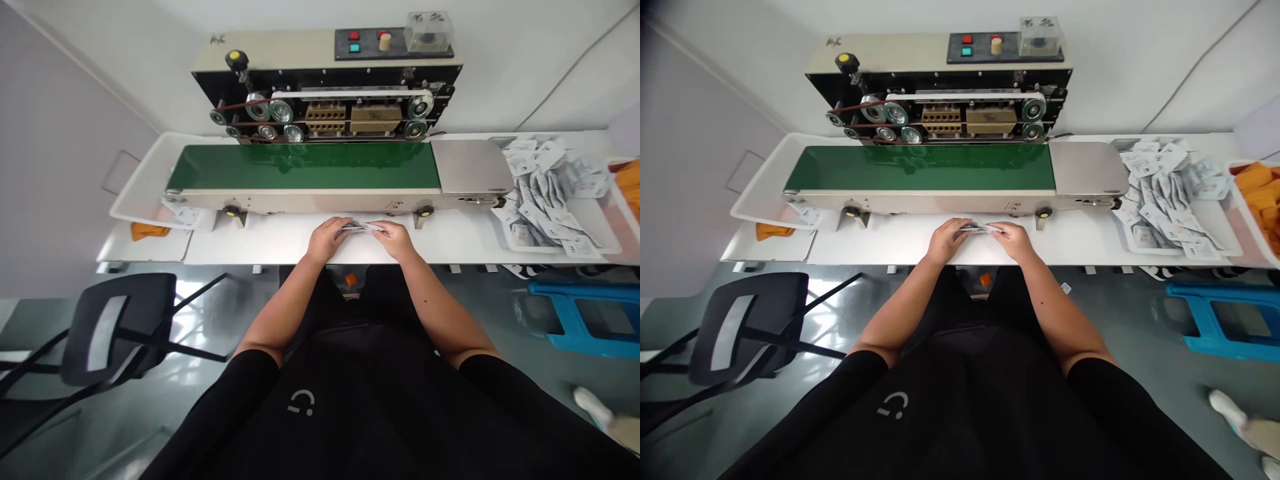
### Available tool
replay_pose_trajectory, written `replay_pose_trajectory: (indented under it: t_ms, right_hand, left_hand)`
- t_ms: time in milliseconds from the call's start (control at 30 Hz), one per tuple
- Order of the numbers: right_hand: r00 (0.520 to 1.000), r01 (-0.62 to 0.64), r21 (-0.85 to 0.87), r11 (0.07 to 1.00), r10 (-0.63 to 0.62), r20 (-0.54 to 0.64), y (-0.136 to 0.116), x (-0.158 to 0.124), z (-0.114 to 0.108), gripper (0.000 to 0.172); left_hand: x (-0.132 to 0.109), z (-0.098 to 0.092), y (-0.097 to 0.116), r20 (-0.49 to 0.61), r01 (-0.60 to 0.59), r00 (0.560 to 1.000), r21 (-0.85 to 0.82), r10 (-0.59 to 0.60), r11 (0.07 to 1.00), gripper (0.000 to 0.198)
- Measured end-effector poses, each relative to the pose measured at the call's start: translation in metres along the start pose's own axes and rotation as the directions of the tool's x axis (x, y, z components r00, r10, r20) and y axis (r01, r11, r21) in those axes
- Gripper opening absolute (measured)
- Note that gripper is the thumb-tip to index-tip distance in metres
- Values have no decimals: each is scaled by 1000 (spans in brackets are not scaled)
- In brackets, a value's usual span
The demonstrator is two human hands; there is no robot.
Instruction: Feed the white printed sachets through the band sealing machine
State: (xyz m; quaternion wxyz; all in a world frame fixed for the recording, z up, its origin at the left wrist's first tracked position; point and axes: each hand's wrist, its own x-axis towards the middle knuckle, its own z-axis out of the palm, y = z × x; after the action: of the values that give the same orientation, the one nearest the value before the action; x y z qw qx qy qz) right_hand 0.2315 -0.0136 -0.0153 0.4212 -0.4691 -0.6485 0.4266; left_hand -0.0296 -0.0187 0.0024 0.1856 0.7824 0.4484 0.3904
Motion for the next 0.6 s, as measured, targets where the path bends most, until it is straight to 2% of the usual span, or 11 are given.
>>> replay_pose_trajectory:
  t_ms: [133,233,333,433,600]
  right_hand:
    - [989,-112,106,988,121,-85,1,-3,-1,48]
    - [967,-186,33,982,189,-169,-5,-4,1,42]
    - [956,-207,-79,975,184,-230,-14,-2,4,40]
    - [961,-171,-75,983,149,-234,-20,1,9,39]
    - [975,-118,-74,990,102,-198,-22,3,14,40]
  left_hand:
    - [3,-3,-4,-21,20,1000,-146,-23,989,32]
    - [6,-6,-4,22,-45,998,-252,52,967,34]
    - [7,-9,-2,54,-33,997,-301,52,953,46]
    - [7,-11,1,96,25,995,-328,8,944,56]
    - [7,-8,-2,146,84,989,-345,-35,935,53]
